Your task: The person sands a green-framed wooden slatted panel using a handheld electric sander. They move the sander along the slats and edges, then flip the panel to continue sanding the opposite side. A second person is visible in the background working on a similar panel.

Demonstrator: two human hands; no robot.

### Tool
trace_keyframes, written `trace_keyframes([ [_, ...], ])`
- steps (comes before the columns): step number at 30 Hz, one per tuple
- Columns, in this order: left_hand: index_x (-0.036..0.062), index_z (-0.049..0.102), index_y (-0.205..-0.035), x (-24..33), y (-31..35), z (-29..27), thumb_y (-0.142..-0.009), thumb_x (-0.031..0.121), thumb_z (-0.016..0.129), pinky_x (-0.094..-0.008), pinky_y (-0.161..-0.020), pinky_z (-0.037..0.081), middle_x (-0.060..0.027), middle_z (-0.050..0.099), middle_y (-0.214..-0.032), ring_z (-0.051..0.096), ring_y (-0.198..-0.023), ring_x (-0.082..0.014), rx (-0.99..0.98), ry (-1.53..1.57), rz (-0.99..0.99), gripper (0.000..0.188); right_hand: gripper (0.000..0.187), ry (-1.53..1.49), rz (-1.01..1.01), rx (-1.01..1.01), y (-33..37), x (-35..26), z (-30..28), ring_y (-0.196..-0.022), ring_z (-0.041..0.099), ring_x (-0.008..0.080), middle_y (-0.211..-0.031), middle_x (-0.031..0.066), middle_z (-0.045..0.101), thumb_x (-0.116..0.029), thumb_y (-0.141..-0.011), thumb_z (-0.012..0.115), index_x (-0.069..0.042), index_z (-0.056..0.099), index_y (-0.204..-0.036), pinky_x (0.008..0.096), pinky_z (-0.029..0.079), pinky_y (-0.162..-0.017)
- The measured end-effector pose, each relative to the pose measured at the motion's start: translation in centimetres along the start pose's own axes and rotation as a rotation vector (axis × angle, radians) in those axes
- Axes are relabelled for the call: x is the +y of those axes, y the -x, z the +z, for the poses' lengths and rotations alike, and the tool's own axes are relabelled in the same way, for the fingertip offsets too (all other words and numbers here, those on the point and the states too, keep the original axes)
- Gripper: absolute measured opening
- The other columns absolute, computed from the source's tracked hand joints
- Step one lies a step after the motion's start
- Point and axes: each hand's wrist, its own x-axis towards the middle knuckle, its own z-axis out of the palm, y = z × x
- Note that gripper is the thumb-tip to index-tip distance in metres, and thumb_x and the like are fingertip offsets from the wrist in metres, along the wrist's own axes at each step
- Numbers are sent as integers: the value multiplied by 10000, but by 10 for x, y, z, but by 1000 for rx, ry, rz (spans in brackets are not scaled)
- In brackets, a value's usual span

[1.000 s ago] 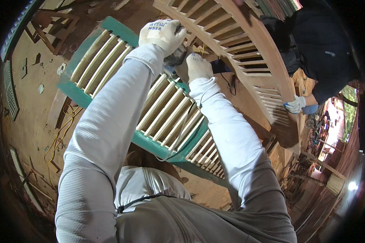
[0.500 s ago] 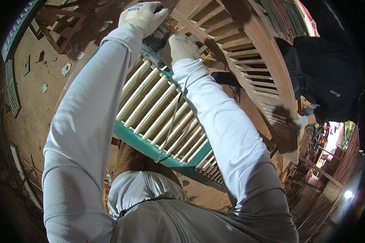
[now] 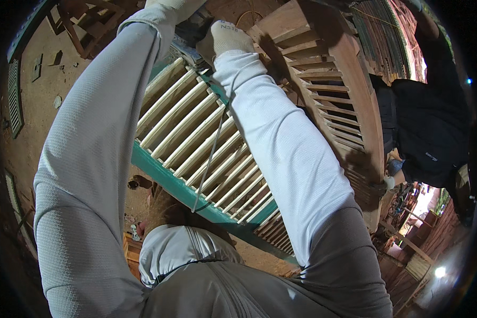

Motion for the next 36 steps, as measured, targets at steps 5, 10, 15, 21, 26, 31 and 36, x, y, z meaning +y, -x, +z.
trace_keyframes([
  [5,100,737,-959,29,21,16,-936,440,525,-460,-887,552,-175,746,-1002,707,-1008,-359,24,11,39,401,205,-52,12,-13,30,30,7,-1106,701,367,-1163,194,721,-124,-957,601,-70,714,-1119,480,578,-881],
  [10,106,741,-981,79,55,41,-940,433,522,-460,-901,551,-163,749,-1029,707,-1025,-347,-50,-73,43,396,172,-37,36,-76,93,69,0,-1107,681,384,-1144,186,695,-66,-930,610,-85,647,-1097,493,565,-882],
  [15,271,636,-1387,141,106,73,-964,605,461,-432,-1020,515,-96,691,-1308,667,-1178,-306,-178,-98,16,567,149,-15,58,-43,161,126,24,-1094,671,397,-1115,196,679,-57,-936,593,-93,617,-1079,477,558,-862],
  [21,196,684,-1313,205,171,111,-970,522,467,-441,-988,530,-119,714,-1242,687,-1127,-312,-196,-47,96,521,136,37,103,-37,246,182,43,-1043,694,362,-1068,176,701,-91,-941,604,-97,674,-1057,458,564,-850],
  [26,180,681,-1314,283,219,137,-965,491,480,-438,-989,527,-106,726,-1218,690,-1130,-285,-276,-39,182,508,242,-246,431,26,321,266,106,-1094,665,376,-1175,190,687,-225,-1030,498,-79,661,-1134,465,530,-915],
  [31,162,710,-1235,325,256,167,-963,474,483,-440,-974,527,-118,736,-1163,697,-1100,-286,-352,-18,245,473,366,-118,319,-95,389,306,102,-1207,625,355,-1327,180,643,-189,-1022,448,-72,602,-1332,447,500,-1018],
  [36,138,744,-1164,367,286,194,-971,491,476,-433,-952,529,-97,750,-1151,703,-1096,-269,-342,27,396,483,422,-53,294,5,452,350,129,-1196,635,369,-1314,205,647,-108,-960,475,-42,583,-1363,461,510,-1014],
])
